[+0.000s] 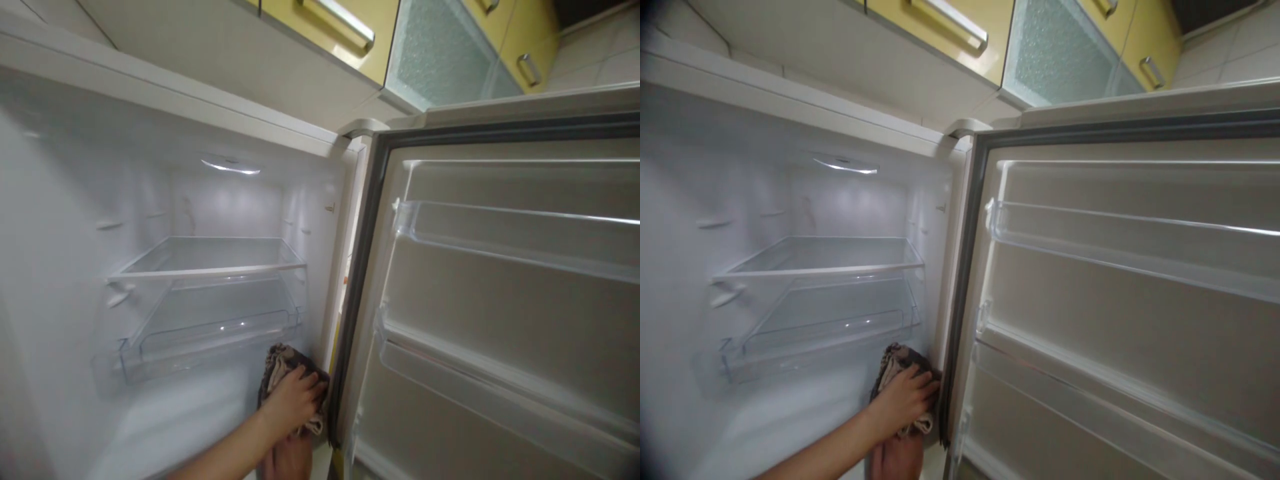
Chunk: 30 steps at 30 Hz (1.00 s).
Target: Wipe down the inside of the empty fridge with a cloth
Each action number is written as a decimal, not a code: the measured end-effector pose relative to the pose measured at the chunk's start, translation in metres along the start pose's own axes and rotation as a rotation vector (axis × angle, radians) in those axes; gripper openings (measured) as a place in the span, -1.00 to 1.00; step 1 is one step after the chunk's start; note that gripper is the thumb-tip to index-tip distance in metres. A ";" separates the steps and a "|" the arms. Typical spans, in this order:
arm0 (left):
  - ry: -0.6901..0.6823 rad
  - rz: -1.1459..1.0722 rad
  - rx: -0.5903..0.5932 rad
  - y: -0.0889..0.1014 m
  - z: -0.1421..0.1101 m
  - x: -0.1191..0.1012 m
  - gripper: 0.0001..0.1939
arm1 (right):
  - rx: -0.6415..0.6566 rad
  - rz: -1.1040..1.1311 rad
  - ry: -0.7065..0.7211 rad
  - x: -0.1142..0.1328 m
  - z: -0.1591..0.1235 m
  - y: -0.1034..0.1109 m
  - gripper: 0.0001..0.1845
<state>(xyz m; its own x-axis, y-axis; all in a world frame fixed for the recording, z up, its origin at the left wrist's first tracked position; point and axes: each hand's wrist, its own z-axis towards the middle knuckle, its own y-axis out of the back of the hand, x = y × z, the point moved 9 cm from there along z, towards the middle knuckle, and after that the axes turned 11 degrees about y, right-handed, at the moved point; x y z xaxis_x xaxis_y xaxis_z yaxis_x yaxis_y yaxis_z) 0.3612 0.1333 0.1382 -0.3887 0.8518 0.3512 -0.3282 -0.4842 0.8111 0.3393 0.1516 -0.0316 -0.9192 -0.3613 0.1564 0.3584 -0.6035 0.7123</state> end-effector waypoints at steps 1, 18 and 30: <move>-0.007 0.033 -0.017 0.017 0.006 0.007 -0.79 | -0.029 0.009 0.014 -0.001 0.003 0.001 -0.43; 0.502 0.393 -0.538 0.373 0.203 0.180 -0.58 | -0.440 -0.043 0.203 -0.006 0.009 0.000 0.08; 0.390 -0.084 0.072 0.259 0.133 0.137 -0.52 | 0.217 0.293 -0.145 0.023 0.050 0.070 -0.25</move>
<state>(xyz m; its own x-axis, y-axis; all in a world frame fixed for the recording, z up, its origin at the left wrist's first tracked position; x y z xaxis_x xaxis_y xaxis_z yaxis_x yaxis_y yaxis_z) 0.3381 0.1510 0.4585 -0.6650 0.7414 0.0900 -0.3168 -0.3891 0.8650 0.3348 0.1366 0.0562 -0.8019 -0.3824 0.4590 0.5810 -0.3198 0.7485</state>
